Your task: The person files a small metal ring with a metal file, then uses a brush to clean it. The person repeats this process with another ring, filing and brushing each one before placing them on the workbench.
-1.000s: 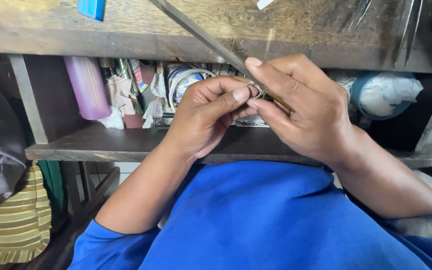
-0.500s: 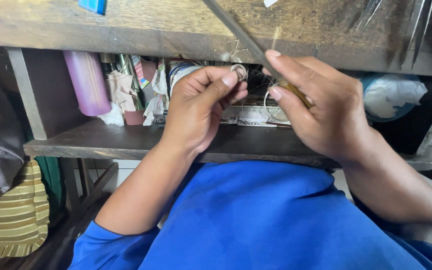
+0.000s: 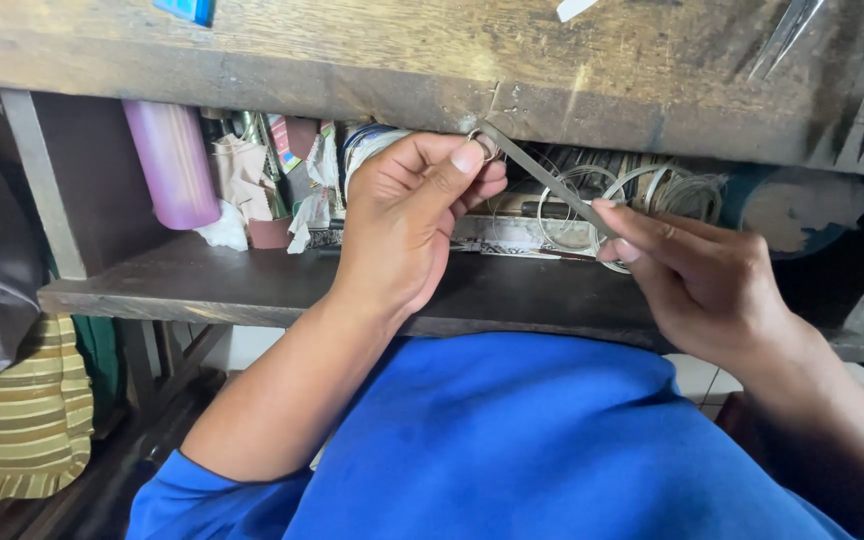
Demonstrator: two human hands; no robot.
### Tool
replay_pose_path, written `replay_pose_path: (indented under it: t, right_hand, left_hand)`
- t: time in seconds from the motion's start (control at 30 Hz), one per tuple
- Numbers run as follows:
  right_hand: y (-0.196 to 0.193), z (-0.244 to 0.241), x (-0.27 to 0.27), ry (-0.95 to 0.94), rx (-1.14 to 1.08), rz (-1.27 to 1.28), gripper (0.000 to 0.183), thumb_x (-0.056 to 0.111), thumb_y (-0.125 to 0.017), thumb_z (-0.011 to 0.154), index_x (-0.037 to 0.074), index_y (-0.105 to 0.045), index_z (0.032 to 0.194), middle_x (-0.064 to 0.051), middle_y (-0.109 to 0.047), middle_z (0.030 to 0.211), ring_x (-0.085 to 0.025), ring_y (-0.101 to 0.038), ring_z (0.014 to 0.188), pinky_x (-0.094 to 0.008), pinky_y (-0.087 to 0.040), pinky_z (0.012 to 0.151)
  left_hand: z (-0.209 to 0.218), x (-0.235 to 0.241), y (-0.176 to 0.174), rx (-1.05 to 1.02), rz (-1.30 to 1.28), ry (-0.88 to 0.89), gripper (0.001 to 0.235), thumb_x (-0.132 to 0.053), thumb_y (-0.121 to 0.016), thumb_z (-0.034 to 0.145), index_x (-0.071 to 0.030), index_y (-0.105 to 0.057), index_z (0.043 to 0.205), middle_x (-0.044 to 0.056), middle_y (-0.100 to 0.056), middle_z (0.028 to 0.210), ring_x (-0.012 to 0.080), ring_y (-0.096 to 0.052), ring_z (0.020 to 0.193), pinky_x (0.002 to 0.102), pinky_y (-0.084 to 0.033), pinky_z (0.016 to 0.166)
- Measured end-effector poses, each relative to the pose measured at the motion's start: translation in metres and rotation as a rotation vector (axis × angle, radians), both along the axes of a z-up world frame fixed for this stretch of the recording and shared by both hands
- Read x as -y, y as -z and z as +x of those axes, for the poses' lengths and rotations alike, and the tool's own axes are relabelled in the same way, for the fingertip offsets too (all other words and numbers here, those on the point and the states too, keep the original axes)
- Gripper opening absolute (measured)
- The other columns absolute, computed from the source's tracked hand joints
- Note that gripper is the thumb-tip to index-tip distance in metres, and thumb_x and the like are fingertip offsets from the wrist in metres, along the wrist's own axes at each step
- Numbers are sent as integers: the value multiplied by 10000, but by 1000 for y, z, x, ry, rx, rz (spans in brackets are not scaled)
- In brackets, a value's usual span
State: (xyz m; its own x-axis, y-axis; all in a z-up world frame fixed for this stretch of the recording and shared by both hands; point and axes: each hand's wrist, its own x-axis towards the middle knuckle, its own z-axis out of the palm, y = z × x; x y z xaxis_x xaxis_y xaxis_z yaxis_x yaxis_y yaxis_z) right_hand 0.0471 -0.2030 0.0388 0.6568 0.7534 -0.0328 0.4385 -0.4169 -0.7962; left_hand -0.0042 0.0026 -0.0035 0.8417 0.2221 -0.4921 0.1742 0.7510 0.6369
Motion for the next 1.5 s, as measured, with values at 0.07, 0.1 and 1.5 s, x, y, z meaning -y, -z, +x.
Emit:
replay_pose_path:
  t: [0.07,0.1,1.5]
  right_hand:
    - [5,0,-9,-11,56,31,305,-100,-494,875,-37,-478,1174,-201,-611,889,-209,-643,721,-262,-542,640]
    - [8,-1,-13,-21,116,64,341,-135,-504,879,-35,-459,1201,-168,-609,786,-196,-621,667,-257,-530,621]
    - [18,-23,0,20,392,-280,294,-33,-617,887,41,-575,1169,5,-561,773,-120,-553,652,-261,-448,535]
  left_hand:
    - [1,1,0,-9,8,-8,108,-126,-635,773,-22,-606,780,112,-626,736,191,-623,720,276,-522,706]
    - [1,2,-1,-16,17,-15,105,-130,-640,766,-30,-608,763,114,-629,727,188,-622,704,270,-514,699]
    - [2,2,1,-4,-11,-37,88,-104,-628,779,-19,-606,774,124,-628,731,183,-620,698,274,-533,701]
